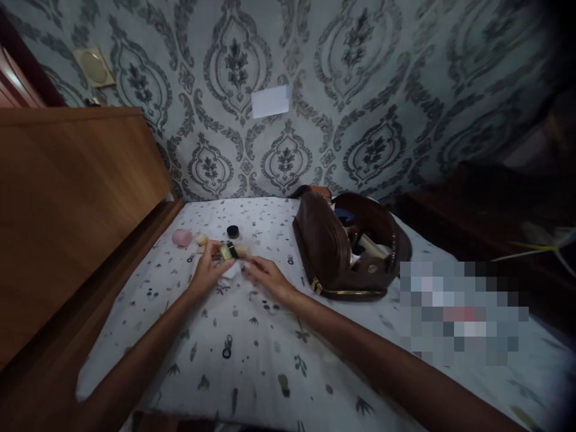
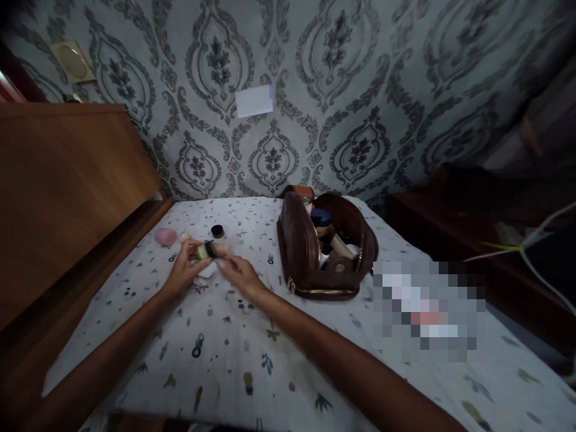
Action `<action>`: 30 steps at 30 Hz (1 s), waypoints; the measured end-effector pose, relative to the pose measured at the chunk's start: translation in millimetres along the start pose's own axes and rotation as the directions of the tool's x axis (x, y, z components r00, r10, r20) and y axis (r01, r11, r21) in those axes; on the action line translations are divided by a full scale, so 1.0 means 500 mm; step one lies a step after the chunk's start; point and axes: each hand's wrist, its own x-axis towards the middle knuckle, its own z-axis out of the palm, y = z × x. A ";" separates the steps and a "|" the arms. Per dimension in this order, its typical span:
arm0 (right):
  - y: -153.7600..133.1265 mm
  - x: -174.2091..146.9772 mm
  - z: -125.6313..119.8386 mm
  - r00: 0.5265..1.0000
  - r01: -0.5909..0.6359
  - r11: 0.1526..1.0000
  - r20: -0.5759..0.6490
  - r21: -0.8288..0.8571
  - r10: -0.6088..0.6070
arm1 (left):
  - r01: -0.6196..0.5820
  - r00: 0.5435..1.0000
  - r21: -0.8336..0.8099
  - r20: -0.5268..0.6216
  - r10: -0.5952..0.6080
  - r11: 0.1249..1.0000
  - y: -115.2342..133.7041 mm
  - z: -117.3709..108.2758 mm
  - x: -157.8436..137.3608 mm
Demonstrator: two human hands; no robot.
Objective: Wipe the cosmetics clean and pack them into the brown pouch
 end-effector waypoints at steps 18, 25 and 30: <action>0.038 0.047 0.102 0.981 0.152 0.740 0.006 -0.656 -0.196 | 0.119 0.976 0.064 -0.190 -0.105 0.991 -0.026 -0.132 -0.061; 0.056 0.049 0.100 0.973 0.195 0.763 0.021 -0.616 -0.232 | -0.365 0.921 0.319 0.260 0.290 0.875 0.011 -0.051 -0.077; 0.053 0.053 0.101 0.973 0.191 0.758 0.017 -0.623 -0.231 | -0.408 0.910 0.442 0.272 0.313 0.799 0.004 -0.025 -0.073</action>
